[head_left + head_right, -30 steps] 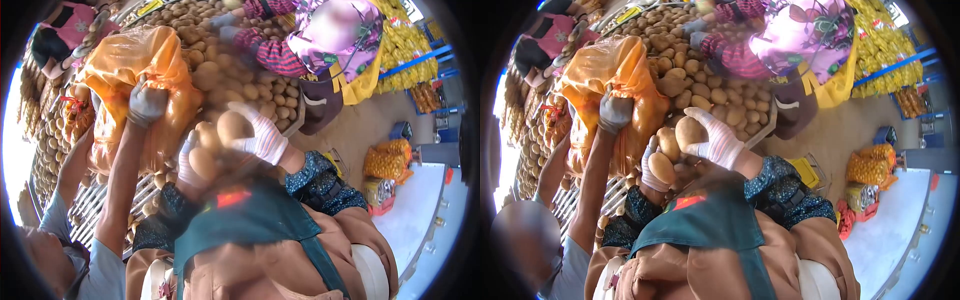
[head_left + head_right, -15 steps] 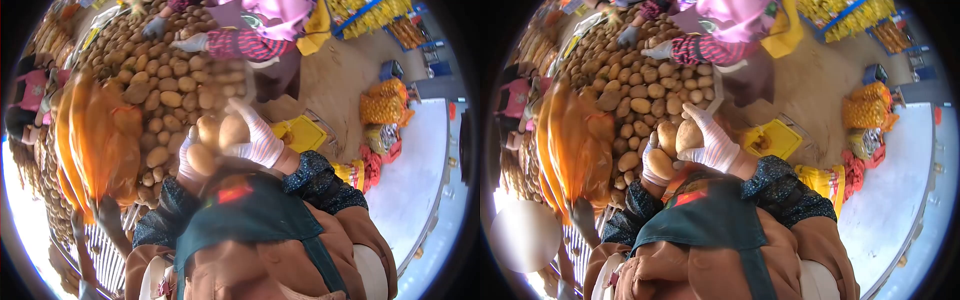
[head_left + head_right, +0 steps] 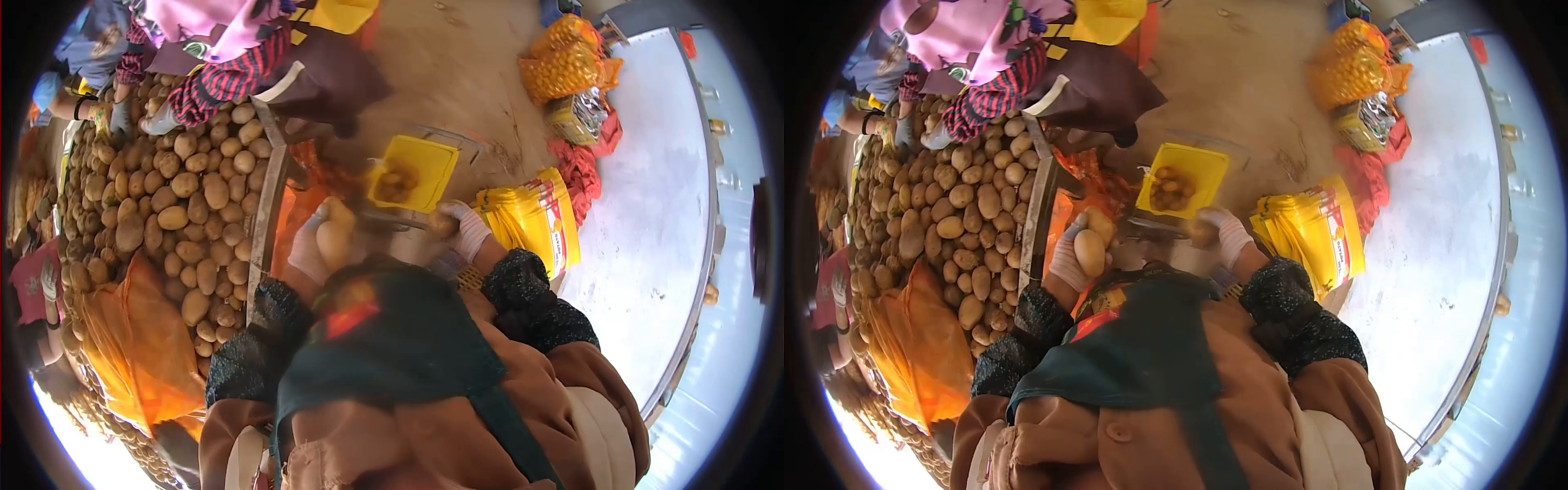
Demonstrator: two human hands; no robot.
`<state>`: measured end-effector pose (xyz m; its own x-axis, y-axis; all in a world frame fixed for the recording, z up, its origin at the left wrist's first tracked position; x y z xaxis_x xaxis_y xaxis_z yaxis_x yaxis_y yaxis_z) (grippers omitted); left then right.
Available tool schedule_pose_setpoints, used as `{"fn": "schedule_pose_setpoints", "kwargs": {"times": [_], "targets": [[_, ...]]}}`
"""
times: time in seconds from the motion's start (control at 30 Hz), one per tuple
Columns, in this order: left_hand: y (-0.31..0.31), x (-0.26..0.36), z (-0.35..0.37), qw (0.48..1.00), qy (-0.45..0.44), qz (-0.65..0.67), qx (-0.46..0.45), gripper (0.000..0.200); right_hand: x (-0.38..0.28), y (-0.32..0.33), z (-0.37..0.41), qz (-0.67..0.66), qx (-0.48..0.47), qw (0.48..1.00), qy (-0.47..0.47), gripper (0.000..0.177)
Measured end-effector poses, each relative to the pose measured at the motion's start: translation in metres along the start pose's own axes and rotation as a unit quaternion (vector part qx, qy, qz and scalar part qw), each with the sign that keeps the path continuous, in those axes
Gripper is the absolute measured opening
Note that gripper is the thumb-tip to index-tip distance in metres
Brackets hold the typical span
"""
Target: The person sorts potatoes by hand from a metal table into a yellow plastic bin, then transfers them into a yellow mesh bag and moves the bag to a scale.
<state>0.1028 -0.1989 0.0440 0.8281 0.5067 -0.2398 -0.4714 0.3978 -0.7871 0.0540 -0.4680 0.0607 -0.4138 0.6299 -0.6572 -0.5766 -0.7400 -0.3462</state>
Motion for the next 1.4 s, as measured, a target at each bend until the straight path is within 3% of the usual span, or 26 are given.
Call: {"fn": "schedule_pose_setpoints", "kwargs": {"times": [0.03, 0.13, 0.17, 0.23, 0.27, 0.3, 0.33, 0.37, 0.4, 0.43, 0.47, 0.53, 0.57, 0.6, 0.67, 0.73, 0.8, 0.83, 0.87, 0.9, 1.0, 1.07, 1.23, 1.33, 1.4], "targets": [[-0.005, -0.007, -0.010, 1.000, 0.019, -0.018, 0.017, 0.038, 0.004, 0.015, -0.003, -0.016, 0.047, 0.999, 0.002, 0.035], [-0.028, -0.024, -0.035, 0.986, 0.046, -0.116, 0.109, 0.037, 0.008, 0.033, -0.015, -0.085, 0.053, 0.995, -0.007, 0.036], [-0.050, -0.034, -0.038, 0.988, 0.092, -0.096, 0.078, 0.038, 0.002, 0.034, -0.016, -0.050, 0.071, 0.996, -0.009, 0.036], [-0.096, -0.044, -0.040, 0.979, 0.023, -0.172, 0.108, 0.041, -0.012, 0.029, -0.014, 0.021, 0.106, 0.994, -0.015, 0.036], [-0.110, -0.048, -0.044, 0.971, -0.015, -0.206, 0.123, 0.043, -0.023, 0.044, -0.026, 0.239, 0.066, 0.961, 0.120, 0.035], [-0.108, -0.048, -0.056, 0.969, -0.011, -0.234, 0.078, 0.046, -0.019, 0.061, -0.046, 0.438, 0.010, 0.863, 0.250, 0.034], [-0.100, -0.044, -0.062, 0.964, -0.017, -0.262, 0.039, 0.048, -0.014, 0.052, -0.055, 0.598, -0.057, 0.707, 0.372, 0.033], [-0.092, -0.040, -0.059, 0.947, -0.061, -0.294, 0.115, 0.048, -0.021, 0.037, -0.042, 0.629, -0.074, 0.688, 0.353, 0.035], [-0.083, -0.031, -0.048, 0.922, -0.107, -0.316, 0.194, 0.048, -0.026, 0.024, -0.031, 0.561, -0.093, 0.766, 0.299, 0.037], [-0.088, -0.019, -0.025, 0.843, -0.160, -0.475, 0.194, 0.047, -0.032, 0.011, -0.018, 0.488, -0.098, 0.833, 0.241, 0.039], [-0.091, -0.019, -0.001, 0.735, -0.194, -0.619, 0.196, 0.046, -0.013, 0.006, -0.020, 0.298, -0.089, 0.944, 0.107, 0.042], [-0.080, -0.019, 0.044, 0.667, -0.246, -0.660, 0.245, 0.044, 0.005, -0.014, -0.028, 0.238, -0.055, 0.967, 0.069, 0.045], [-0.067, -0.016, 0.069, 0.722, -0.279, -0.567, 0.282, 0.042, 0.010, -0.022, -0.031, 0.210, -0.029, 0.976, 0.051, 0.047], [-0.052, -0.014, 0.092, 0.767, -0.309, -0.468, 0.310, 0.041, 0.009, -0.041, -0.039, 0.298, -0.105, 0.940, 0.128, 0.045], [-0.030, -0.007, 0.154, 0.676, -0.416, -0.472, 0.383, 0.034, 0.021, -0.083, -0.048, 0.445, -0.250, 0.813, 0.280, 0.042], [-0.015, -0.004, 0.220, 0.481, -0.488, -0.538, 0.491, 0.034, 0.020, -0.153, -0.020, 0.486, -0.331, 0.722, 0.364, 0.040], [-0.016, -0.026, 0.282, 0.299, -0.592, -0.508, 0.550, 0.032, 0.021, -0.220, 0.021, 0.482, -0.413, 0.642, 0.429, 0.039], [-0.001, -0.031, 0.302, 0.270, -0.597, -0.484, 0.579, 0.030, 0.030, -0.247, 0.034, 0.482, -0.452, 0.645, 0.385, 0.041], [0.016, -0.037, 0.320, 0.242, -0.601, -0.461, 0.607, 0.028, 0.044, -0.269, 0.041, 0.477, -0.490, 0.599, 0.417, 0.041], [0.027, -0.044, 0.336, 0.181, -0.588, -0.458, 0.642, 0.030, 0.061, -0.288, 0.047, 0.470, -0.526, 0.551, 0.446, 0.041], [0.045, -0.063, 0.367, 0.113, -0.507, -0.466, 0.716, 0.032, 0.112, -0.340, 0.079, 0.457, -0.626, 0.435, 0.458, 0.039], [0.080, -0.072, 0.378, 0.119, -0.502, -0.431, 0.740, 0.033, 0.137, -0.371, 0.112, 0.437, -0.673, 0.365, 0.471, 0.040], [0.104, -0.086, 0.380, 0.110, -0.465, -0.424, 0.769, 0.036, 0.205, -0.418, 0.155, 0.427, -0.711, 0.292, 0.477, 0.043], [0.106, -0.086, 0.381, 0.163, -0.379, -0.438, 0.799, 0.035, 0.247, -0.444, 0.177, 0.552, -0.679, 0.126, 0.468, 0.051], [0.122, -0.089, 0.387, 0.200, -0.382, -0.429, 0.794, 0.041, 0.277, -0.454, 0.173, 0.565, -0.674, 0.075, 0.470, 0.061]]}}
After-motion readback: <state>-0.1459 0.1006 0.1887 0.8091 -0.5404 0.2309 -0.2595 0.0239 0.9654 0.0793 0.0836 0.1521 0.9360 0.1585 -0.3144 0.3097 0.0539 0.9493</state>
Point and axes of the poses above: each hand's wrist, its own z-axis away from the middle knuckle, its own y-axis out of the back of the hand, x = y × z, the point moved 7 cm from there along -z, towards the middle knuckle, and after that the axes turned 13 degrees about y, right-handed, at the moved point
